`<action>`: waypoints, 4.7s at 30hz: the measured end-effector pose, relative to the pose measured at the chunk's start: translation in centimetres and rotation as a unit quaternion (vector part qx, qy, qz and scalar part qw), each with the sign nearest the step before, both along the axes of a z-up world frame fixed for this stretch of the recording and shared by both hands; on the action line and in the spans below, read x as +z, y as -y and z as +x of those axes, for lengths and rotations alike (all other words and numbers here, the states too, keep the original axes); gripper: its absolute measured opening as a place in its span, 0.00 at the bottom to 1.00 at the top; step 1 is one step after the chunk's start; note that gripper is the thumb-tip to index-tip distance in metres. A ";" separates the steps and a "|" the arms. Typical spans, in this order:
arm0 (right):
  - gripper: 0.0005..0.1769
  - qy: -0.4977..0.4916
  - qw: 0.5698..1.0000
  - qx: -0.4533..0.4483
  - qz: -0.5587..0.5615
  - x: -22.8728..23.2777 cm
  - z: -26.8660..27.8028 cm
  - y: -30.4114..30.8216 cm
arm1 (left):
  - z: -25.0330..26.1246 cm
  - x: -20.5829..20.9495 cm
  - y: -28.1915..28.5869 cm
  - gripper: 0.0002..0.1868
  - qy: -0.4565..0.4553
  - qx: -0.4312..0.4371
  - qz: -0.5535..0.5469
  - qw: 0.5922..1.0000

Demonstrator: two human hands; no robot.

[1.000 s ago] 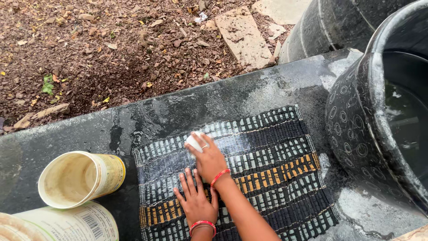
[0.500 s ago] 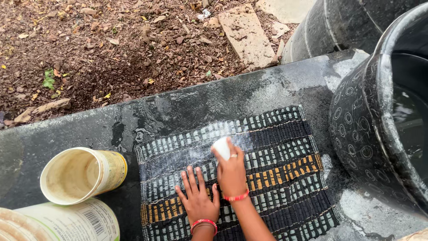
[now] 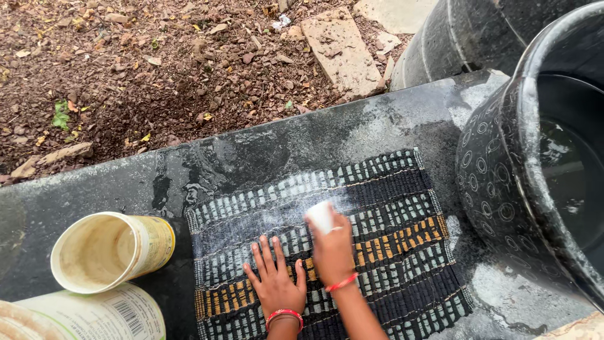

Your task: The person rinses a cup, washes a small rug by hand in a bucket of soapy water, and then scrubs the rug with a piece of soap on a stone surface.

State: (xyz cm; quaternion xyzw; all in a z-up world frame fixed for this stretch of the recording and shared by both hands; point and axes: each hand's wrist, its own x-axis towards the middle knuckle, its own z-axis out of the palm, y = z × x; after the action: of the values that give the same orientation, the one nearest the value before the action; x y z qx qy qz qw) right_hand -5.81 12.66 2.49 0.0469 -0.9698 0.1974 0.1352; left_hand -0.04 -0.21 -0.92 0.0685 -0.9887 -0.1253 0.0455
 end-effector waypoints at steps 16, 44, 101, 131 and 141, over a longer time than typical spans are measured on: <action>0.25 0.038 0.996 -0.077 0.013 -0.7 -1.8 -7.2 | 0.2 -0.1 -0.1 0.36 0.005 -0.006 -0.012 1.000; 0.29 0.045 0.998 0.010 -0.031 -0.4 -1.8 -8.6 | -1.3 0.8 -10.5 0.35 0.029 -0.014 -0.030 0.999; 0.15 0.010 0.995 -0.042 -0.090 0.1 -8.7 -7.7 | -1.2 1.0 -10.7 0.36 -0.029 -0.019 0.015 0.999; 0.13 -0.013 0.998 -0.037 -0.044 -1.4 -9.9 -6.9 | -1.0 0.5 -10.7 0.36 -0.005 -0.019 -0.007 1.000; 0.14 -0.044 0.995 -0.080 -0.041 -1.7 -9.9 -9.3 | -1.2 0.6 -10.7 0.36 -0.023 -0.019 -0.014 0.999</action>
State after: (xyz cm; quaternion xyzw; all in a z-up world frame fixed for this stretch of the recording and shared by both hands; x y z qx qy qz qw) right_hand -15.74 21.96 0.78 -0.0277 -0.9546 0.2236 0.1950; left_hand -1.25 10.51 -0.33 0.0457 -0.9902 -0.1141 0.0668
